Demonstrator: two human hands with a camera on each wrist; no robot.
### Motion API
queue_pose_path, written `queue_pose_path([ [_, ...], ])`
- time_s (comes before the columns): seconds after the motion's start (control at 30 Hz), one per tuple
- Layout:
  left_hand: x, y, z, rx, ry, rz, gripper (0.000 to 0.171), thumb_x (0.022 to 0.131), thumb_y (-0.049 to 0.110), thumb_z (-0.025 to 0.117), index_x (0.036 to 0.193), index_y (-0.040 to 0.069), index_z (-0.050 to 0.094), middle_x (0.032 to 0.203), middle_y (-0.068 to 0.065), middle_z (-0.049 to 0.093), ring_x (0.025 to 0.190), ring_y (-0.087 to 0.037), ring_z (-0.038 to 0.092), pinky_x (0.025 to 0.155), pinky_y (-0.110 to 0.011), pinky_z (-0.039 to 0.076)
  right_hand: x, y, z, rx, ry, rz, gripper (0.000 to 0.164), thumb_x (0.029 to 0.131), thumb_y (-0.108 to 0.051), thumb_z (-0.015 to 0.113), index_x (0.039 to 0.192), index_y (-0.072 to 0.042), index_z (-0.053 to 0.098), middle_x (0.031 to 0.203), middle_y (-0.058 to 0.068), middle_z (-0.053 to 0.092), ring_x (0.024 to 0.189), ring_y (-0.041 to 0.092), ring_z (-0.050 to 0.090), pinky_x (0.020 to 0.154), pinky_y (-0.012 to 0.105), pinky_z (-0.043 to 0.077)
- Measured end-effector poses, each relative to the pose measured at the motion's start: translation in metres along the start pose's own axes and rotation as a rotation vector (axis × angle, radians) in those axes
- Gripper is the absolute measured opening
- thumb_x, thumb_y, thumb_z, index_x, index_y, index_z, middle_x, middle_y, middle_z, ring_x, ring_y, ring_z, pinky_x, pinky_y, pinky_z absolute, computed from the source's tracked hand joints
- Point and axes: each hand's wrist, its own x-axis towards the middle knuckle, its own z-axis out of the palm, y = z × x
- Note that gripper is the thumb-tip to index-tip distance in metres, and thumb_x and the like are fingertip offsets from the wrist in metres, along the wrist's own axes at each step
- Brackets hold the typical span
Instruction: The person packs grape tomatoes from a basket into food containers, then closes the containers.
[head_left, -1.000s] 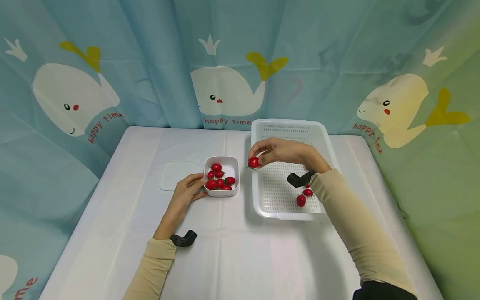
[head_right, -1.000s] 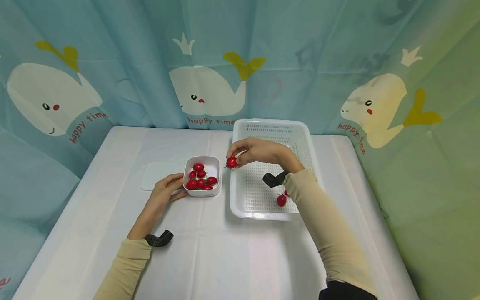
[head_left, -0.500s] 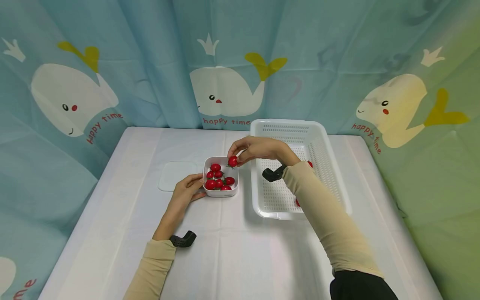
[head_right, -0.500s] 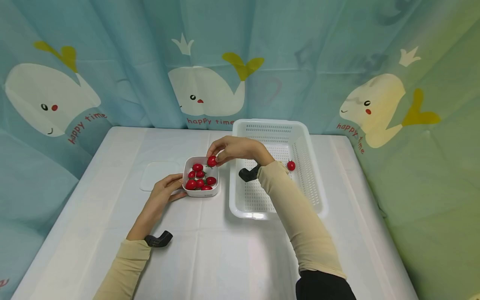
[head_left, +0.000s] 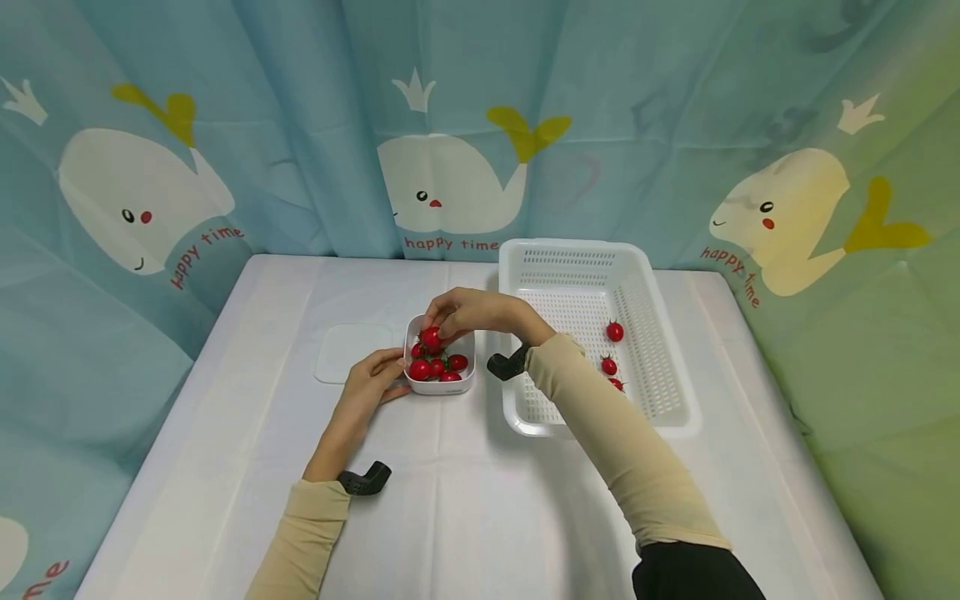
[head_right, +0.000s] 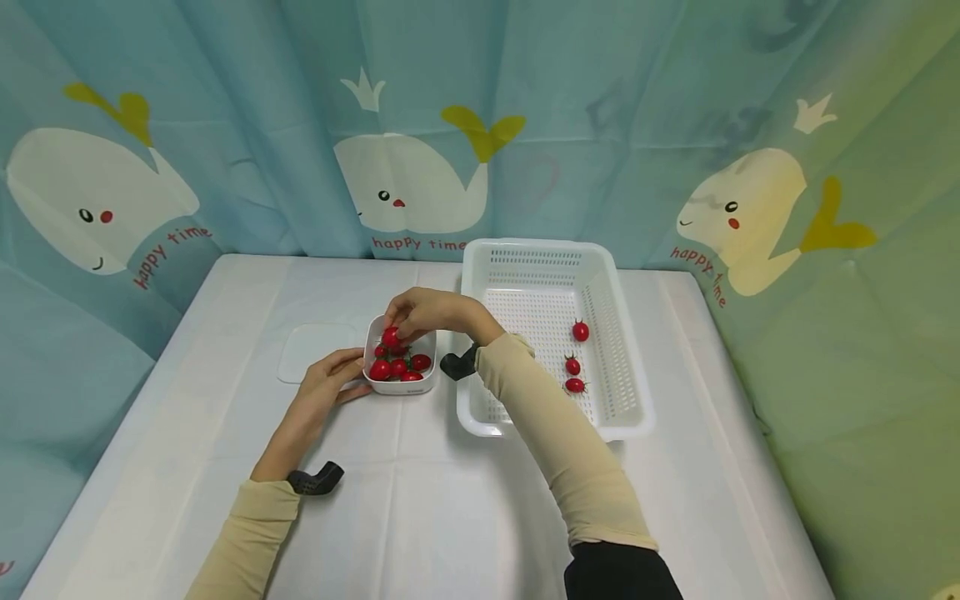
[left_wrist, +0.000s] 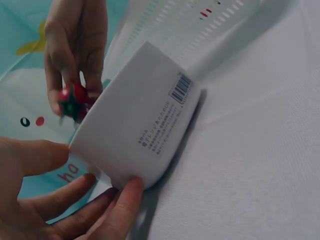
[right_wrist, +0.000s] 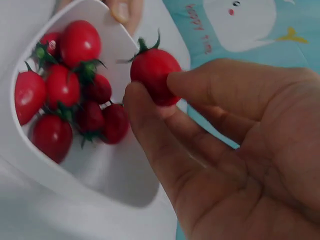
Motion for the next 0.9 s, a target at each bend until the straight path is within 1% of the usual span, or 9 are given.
queue_pose_path([
  [0.1,-0.001,0.002,-0.001,0.009,-0.005,0.008,0.046,0.11,0.021,0.054,0.148,-0.003,0.05,0.145,-0.024,0.056,0.117,-0.011,0.063,0.095,-0.027,0.064,0.005,-0.002,0.008,-0.024,0.012,0.01,0.025,0.096,0.006,0.057,0.121,0.005,0.062,0.108,0.012,0.065,0.102,0.025,0.069,0.11,0.051,0.057],
  [0.17,-0.001,0.003,-0.001,0.011,-0.007,0.008,0.045,0.11,0.02,0.054,0.148,-0.004,0.05,0.144,-0.025,0.055,0.116,-0.011,0.063,0.094,-0.027,0.064,0.009,-0.002,0.012,-0.057,0.023,0.014,0.024,0.096,0.007,0.058,0.119,0.005,0.063,0.108,0.012,0.065,0.098,0.021,0.068,0.107,0.047,0.06],
  [0.27,-0.001,0.005,0.0,0.017,-0.01,0.0,0.045,0.11,0.019,0.054,0.148,-0.005,0.05,0.145,-0.026,0.054,0.116,-0.013,0.063,0.093,-0.027,0.065,0.015,0.0,0.017,-0.105,0.039,0.024,0.022,0.097,0.007,0.06,0.118,0.005,0.064,0.108,0.013,0.066,0.096,0.019,0.067,0.102,0.042,0.063],
  [0.4,0.0,0.007,0.002,0.031,-0.01,-0.002,0.046,0.11,0.016,0.053,0.149,-0.007,0.047,0.148,-0.029,0.052,0.117,-0.021,0.065,0.09,-0.027,0.065,0.02,0.002,0.021,-0.16,0.06,0.029,0.022,0.097,0.006,0.06,0.118,0.004,0.065,0.108,0.014,0.066,0.094,0.019,0.067,0.096,0.035,0.065],
  [0.5,0.0,0.009,0.002,0.044,-0.013,-0.003,0.048,0.11,0.015,0.052,0.151,-0.009,0.045,0.15,-0.031,0.05,0.123,-0.029,0.063,0.09,-0.028,0.066,0.022,0.003,0.025,-0.202,0.067,0.026,0.02,0.097,0.006,0.06,0.117,0.003,0.066,0.107,0.014,0.066,0.091,0.018,0.065,0.09,0.031,0.065],
  [0.6,0.0,0.009,0.003,0.05,-0.011,-0.014,0.048,0.11,0.015,0.051,0.151,-0.008,0.044,0.15,-0.03,0.049,0.128,-0.032,0.061,0.09,-0.028,0.066,0.023,0.005,0.028,-0.244,0.068,0.027,0.017,0.098,0.004,0.061,0.114,0.002,0.066,0.105,0.012,0.066,0.09,0.017,0.063,0.085,0.026,0.063],
  [0.73,0.0,0.009,0.003,0.049,-0.011,-0.015,0.048,0.11,0.015,0.052,0.152,-0.008,0.044,0.15,-0.03,0.05,0.127,-0.032,0.061,0.091,-0.028,0.066,0.024,0.006,0.029,-0.282,0.084,0.038,0.013,0.099,0.002,0.063,0.112,0.003,0.066,0.102,0.009,0.066,0.089,0.016,0.061,0.079,0.022,0.059],
  [0.9,0.0,0.008,0.003,0.051,-0.009,-0.006,0.047,0.11,0.014,0.052,0.151,-0.008,0.045,0.149,-0.031,0.051,0.123,-0.028,0.063,0.09,-0.029,0.066,0.025,0.007,0.03,-0.284,0.09,0.055,0.013,0.099,0.002,0.063,0.112,0.004,0.066,0.101,0.01,0.065,0.087,0.016,0.061,0.079,0.024,0.06],
])
